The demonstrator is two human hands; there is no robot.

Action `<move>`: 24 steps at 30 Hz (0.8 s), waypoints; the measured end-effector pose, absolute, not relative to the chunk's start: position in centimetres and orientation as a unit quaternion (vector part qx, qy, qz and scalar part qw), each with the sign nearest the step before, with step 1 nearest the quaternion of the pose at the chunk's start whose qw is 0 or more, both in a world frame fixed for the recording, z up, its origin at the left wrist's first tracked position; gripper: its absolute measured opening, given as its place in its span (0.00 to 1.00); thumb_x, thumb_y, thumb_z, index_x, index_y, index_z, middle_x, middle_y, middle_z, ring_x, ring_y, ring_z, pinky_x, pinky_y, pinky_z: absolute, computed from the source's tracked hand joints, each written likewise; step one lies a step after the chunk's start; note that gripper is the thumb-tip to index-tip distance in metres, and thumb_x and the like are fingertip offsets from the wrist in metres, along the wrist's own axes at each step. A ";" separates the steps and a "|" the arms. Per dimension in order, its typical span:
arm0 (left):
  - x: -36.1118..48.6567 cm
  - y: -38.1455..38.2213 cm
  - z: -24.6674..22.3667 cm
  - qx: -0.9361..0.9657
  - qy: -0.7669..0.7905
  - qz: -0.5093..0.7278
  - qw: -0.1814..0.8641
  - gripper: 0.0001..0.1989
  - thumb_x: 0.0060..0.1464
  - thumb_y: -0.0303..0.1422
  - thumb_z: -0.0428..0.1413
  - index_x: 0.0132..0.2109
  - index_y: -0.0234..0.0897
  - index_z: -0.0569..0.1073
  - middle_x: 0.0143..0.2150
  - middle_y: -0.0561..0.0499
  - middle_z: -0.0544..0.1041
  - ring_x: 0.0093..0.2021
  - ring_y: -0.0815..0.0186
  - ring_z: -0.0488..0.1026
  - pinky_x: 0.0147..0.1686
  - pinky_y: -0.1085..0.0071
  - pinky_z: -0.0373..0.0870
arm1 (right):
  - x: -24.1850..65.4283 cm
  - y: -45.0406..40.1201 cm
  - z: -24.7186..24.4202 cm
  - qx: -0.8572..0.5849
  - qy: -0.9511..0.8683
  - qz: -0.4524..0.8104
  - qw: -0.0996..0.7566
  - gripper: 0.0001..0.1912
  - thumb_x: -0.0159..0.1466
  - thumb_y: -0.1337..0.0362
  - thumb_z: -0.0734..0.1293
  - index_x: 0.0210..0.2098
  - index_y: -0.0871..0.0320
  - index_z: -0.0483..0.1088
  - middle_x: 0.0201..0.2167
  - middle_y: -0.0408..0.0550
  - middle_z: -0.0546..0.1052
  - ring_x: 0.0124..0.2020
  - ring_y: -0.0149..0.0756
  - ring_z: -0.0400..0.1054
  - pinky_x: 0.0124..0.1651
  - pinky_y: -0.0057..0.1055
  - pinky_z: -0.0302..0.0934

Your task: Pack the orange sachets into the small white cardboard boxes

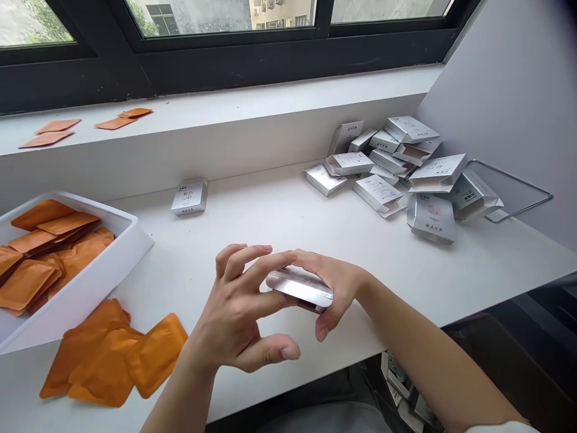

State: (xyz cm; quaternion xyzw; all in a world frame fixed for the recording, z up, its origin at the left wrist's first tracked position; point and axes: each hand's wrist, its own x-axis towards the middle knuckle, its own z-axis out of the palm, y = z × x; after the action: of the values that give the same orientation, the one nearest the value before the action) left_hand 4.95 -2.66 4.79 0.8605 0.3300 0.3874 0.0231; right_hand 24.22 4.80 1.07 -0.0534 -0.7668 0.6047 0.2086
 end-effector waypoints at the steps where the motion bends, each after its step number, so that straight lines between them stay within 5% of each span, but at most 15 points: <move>1: 4.9 -2.6 4.8 0.860 0.331 0.387 0.016 0.27 0.61 0.53 0.40 0.36 0.47 0.79 0.52 0.48 0.76 0.53 0.53 0.62 0.51 0.51 0.54 | 24.2 4.8 1.0 -0.055 -0.765 0.606 0.211 0.42 0.41 0.53 0.78 0.51 0.55 0.61 0.41 0.44 0.68 0.41 0.37 0.65 0.45 0.35 0.60; 14: 5.1 -2.5 4.6 0.869 0.312 0.385 0.002 0.28 0.62 0.52 0.39 0.32 0.44 0.77 0.49 0.48 0.76 0.50 0.55 0.64 0.50 0.53 0.55 | 24.3 4.3 1.6 -0.068 -0.771 0.593 0.224 0.38 0.40 0.54 0.78 0.47 0.56 0.64 0.42 0.45 0.68 0.42 0.37 0.66 0.46 0.36 0.61; 24: 5.1 -2.7 4.7 0.851 0.324 0.414 -0.003 0.30 0.62 0.53 0.36 0.33 0.40 0.75 0.48 0.45 0.77 0.46 0.56 0.67 0.46 0.53 0.54 | 24.8 4.4 0.8 -0.060 -0.766 0.586 0.258 0.45 0.37 0.53 0.80 0.51 0.54 0.62 0.43 0.45 0.67 0.43 0.37 0.64 0.45 0.34 0.60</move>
State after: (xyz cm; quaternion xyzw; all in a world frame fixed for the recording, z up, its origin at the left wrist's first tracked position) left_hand 5.12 -2.65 4.66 0.8510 0.3235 0.4136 -0.0029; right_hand 24.76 4.44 0.76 -0.0597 -0.7656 0.5862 0.2584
